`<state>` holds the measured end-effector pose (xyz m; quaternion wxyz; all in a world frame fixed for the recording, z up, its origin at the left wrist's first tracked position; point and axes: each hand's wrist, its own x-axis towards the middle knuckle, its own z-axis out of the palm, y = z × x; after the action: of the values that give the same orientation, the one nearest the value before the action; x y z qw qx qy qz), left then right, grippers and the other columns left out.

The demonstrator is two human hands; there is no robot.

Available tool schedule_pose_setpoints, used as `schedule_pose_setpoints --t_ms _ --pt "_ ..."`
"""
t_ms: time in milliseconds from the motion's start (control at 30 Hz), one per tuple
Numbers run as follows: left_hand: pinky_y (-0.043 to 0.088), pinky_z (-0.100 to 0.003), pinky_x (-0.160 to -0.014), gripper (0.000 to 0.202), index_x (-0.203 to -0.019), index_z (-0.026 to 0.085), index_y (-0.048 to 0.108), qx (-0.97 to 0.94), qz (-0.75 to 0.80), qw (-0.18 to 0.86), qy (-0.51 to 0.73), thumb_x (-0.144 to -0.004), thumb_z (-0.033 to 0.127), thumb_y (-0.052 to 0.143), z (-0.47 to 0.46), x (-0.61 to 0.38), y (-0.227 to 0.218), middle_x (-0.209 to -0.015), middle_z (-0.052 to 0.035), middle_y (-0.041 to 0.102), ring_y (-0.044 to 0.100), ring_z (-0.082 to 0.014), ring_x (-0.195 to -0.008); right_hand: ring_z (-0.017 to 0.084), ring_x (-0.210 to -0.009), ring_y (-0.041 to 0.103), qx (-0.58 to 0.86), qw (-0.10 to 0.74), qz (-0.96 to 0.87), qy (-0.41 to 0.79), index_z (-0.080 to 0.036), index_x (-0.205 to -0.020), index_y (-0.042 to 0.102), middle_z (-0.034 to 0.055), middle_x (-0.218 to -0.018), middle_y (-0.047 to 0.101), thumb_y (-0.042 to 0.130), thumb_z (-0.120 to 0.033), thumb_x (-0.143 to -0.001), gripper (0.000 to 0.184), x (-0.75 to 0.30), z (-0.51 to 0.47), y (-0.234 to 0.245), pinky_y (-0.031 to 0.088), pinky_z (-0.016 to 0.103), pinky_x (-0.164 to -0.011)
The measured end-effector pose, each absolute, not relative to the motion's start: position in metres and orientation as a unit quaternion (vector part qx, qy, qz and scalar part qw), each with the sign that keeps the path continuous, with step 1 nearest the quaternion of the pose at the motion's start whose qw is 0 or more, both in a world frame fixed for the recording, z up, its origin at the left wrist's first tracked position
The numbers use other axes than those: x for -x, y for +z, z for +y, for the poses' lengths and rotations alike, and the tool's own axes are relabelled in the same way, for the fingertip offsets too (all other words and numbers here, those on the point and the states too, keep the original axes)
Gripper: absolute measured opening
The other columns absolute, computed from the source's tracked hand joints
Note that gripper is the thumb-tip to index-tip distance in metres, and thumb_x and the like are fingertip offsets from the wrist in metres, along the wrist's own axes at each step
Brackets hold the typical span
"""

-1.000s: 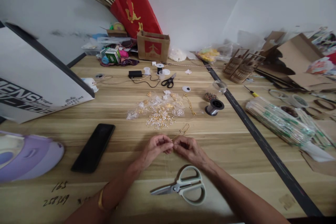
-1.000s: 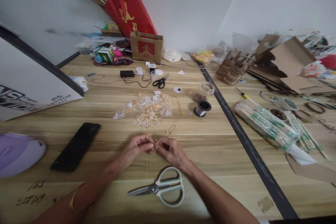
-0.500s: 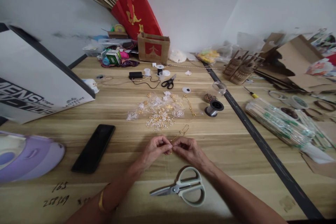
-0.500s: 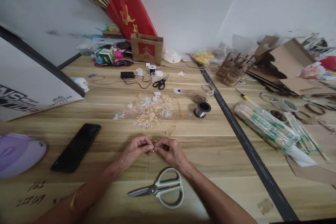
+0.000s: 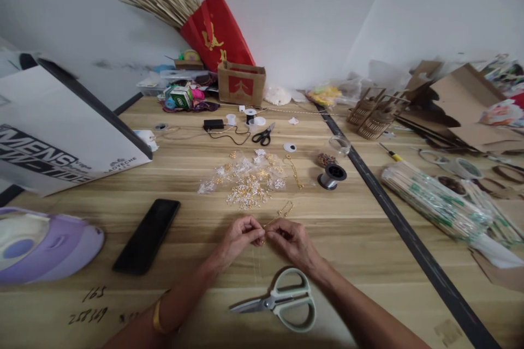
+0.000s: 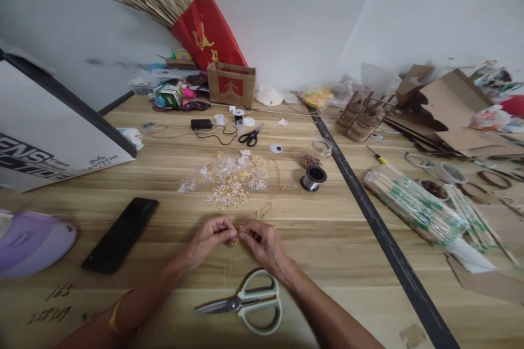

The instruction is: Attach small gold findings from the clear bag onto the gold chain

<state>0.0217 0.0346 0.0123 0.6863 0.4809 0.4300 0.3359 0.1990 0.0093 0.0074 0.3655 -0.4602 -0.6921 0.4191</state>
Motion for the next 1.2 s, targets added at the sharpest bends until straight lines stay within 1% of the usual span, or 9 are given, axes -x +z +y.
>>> schedule_pose_setpoints --t_ms 100,233,467,667,900,1200 --pt "0.045 -0.024 -0.056 0.034 -0.064 0.012 0.058 -0.483 0.435 0.682 0.335 -0.061 0.042 0.074 0.035 -0.022 0.013 -0.056 -0.0005 0.061 0.056 -0.0110 -0.053 0.012 -0.064 0.057 0.462 0.365 -0.714 0.378 -0.016 -0.079 0.065 0.0021 -0.072 0.064 0.056 -0.024 -0.085 0.013 -0.200 0.010 0.010 0.041 0.021 -0.059" --pt "0.046 -0.025 -0.056 0.036 -0.064 0.012 0.057 -0.486 0.434 0.684 0.329 -0.061 0.044 0.074 0.037 -0.022 0.014 -0.056 -0.0013 0.062 0.057 -0.0118 -0.053 0.012 -0.061 0.055 0.463 0.375 -0.725 0.344 -0.016 -0.075 0.061 0.0020 -0.069 0.062 0.056 -0.025 -0.085 0.015 -0.200 0.009 0.016 0.040 0.021 -0.056" --pt "0.046 -0.025 -0.057 0.036 -0.064 0.012 0.057 -0.492 0.433 0.683 0.323 -0.062 0.044 0.074 0.039 -0.022 0.019 -0.058 -0.0022 0.064 0.058 -0.0120 -0.055 0.013 -0.062 0.053 0.435 0.370 -0.758 0.316 -0.017 -0.075 0.057 0.0026 -0.069 0.058 0.048 -0.024 -0.090 0.018 -0.198 0.007 0.017 0.041 0.022 -0.058" --pt "0.045 -0.024 -0.056 0.033 -0.062 0.013 0.058 -0.489 0.437 0.683 0.322 -0.061 0.041 0.075 0.040 -0.021 0.018 -0.056 -0.0006 0.063 0.056 -0.0107 -0.052 0.014 -0.067 0.056 0.413 0.360 -0.777 0.309 -0.017 -0.080 0.056 0.0047 -0.076 0.059 0.045 -0.024 -0.092 0.017 -0.198 0.007 0.016 0.043 0.023 -0.062" --pt "0.044 -0.023 -0.054 0.030 -0.060 0.012 0.059 -0.475 0.438 0.690 0.325 -0.057 0.036 0.077 0.042 -0.023 0.015 -0.053 0.0001 0.061 0.054 -0.0099 -0.050 0.015 -0.071 0.058 0.409 0.336 -0.794 0.299 -0.018 -0.085 0.059 0.0063 -0.081 0.060 0.042 -0.024 -0.094 0.020 -0.200 0.007 0.015 0.045 0.025 -0.066" --pt "0.042 -0.022 -0.053 0.025 -0.057 0.013 0.059 -0.470 0.441 0.688 0.334 -0.054 0.029 0.078 0.043 -0.024 0.007 -0.052 0.0017 0.059 0.052 -0.0098 -0.050 0.015 -0.079 0.061 0.396 0.278 -0.843 0.235 -0.019 -0.094 0.060 0.0072 -0.087 0.061 0.039 -0.023 -0.096 0.022 -0.201 0.005 0.018 0.045 0.024 -0.070"
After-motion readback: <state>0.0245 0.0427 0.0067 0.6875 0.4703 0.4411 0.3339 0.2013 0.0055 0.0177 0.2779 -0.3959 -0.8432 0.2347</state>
